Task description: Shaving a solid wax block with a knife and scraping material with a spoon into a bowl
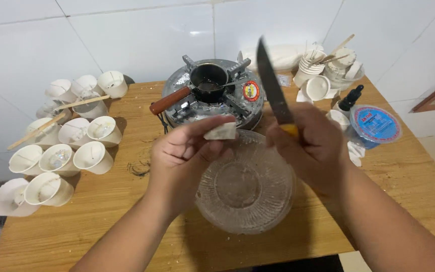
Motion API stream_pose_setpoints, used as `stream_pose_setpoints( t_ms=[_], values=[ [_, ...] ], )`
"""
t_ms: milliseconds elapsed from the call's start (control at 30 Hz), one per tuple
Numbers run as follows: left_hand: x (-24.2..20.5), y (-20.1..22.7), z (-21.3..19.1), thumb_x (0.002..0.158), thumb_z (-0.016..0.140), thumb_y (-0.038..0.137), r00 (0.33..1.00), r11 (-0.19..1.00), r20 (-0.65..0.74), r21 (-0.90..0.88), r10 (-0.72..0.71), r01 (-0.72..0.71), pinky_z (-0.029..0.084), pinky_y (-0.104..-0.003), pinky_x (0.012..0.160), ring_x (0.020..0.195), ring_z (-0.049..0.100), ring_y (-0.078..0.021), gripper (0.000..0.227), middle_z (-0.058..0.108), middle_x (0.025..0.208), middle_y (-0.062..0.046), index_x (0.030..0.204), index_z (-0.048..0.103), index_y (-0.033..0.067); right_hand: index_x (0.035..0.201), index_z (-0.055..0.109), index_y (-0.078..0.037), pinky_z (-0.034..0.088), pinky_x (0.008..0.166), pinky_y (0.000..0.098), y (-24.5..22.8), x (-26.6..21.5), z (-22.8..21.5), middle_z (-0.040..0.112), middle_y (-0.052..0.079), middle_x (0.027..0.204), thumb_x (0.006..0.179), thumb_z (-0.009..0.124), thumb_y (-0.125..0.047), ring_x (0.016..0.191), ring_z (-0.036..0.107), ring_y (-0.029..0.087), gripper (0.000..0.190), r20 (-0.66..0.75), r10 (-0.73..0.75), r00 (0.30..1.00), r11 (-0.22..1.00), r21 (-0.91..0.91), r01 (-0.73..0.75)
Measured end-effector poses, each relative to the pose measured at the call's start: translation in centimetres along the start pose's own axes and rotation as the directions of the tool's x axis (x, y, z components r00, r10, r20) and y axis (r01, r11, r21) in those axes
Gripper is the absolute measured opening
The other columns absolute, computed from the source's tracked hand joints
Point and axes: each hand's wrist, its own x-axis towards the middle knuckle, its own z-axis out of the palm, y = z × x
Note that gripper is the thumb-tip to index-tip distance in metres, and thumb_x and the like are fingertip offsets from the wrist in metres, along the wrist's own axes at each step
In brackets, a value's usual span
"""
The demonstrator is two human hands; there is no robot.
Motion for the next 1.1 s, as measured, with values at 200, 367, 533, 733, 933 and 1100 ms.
stream_pose_setpoints(
  t_ms=[200,367,533,733,933,1100],
  values=[
    [-0.1,-0.4,-0.1,0.086,0.075,0.008,0.992,0.989,0.01,-0.085,-0.123,0.123,0.059,-0.034,0.097,0.109,0.071,-0.02,0.041,0.072,0.129,-0.015,0.124,0.069,-0.0059,0.156,0.042,-0.007,0.037,0.073,0.0257,0.2,-0.2,-0.4,0.051,-0.001,0.084,0.102,0.037,-0.048,0.075,0.046,0.013,0.068,0.356,0.045,0.933,0.994,0.073,-0.076],
    [-0.4,-1.3,-0.4,0.088,0.074,-0.001,0.998,1.0,0.046,0.002,0.03,-0.03,0.057,-0.033,0.103,0.119,0.068,-0.0225,0.036,0.071,0.131,-0.02,0.123,0.068,-0.0042,0.157,0.043,-0.016,0.034,0.056,0.0263,1.1,-0.8,0.2,0.038,-0.003,0.065,0.099,0.052,-0.037,0.057,0.036,0.012,0.062,0.349,0.069,0.934,0.996,-0.076,-0.045],
    [0.1,-1.2,-0.2,0.086,0.076,-0.002,1.0,1.0,-0.009,0.011,-0.013,0.013,0.057,-0.031,0.098,0.115,0.069,-0.021,0.04,0.072,0.13,-0.018,0.125,0.068,-0.0043,0.152,0.049,-0.013,0.044,0.062,0.0266,0.9,0.1,0.3,0.052,-0.002,0.069,0.102,0.05,-0.032,0.061,0.049,0.014,0.053,0.365,-0.003,0.931,1.0,-0.003,0.005],
    [-0.1,-2.0,-0.3,0.079,0.074,-0.016,0.998,0.994,-0.047,-0.098,-0.052,0.048,0.058,-0.033,0.1,0.115,0.069,-0.0236,0.062,0.07,0.128,-0.023,0.138,0.057,-0.0072,0.144,0.052,-0.008,0.051,0.076,0.0297,1.7,-0.6,0.6,0.07,0.012,0.135,0.102,0.055,-0.02,0.08,0.068,0.019,0.044,0.351,-0.11,0.93,0.993,-0.01,0.121],
    [0.1,-0.5,0.0,0.076,0.079,-0.013,0.986,0.987,-0.07,0.039,-0.15,0.153,0.065,-0.031,0.087,0.103,0.073,-0.0198,0.052,0.076,0.118,-0.02,0.126,0.067,-0.0026,0.148,0.051,-0.013,0.046,0.062,0.0262,0.7,-0.3,0.3,0.075,0.003,0.108,0.103,0.056,-0.028,0.061,0.05,0.011,0.048,0.337,-0.047,0.94,0.998,-0.023,0.058],
    [0.2,-1.0,-0.2,0.078,0.078,-0.012,0.979,0.979,0.013,-0.042,-0.201,0.202,0.063,-0.033,0.09,0.101,0.074,-0.0209,0.054,0.076,0.117,-0.02,0.13,0.066,-0.0045,0.151,0.05,-0.017,0.044,0.062,0.0263,0.3,0.2,0.3,0.058,0.001,0.072,0.101,0.053,-0.032,0.059,0.049,0.015,0.053,0.401,0.009,0.916,0.996,-0.084,0.027]
  ],
)
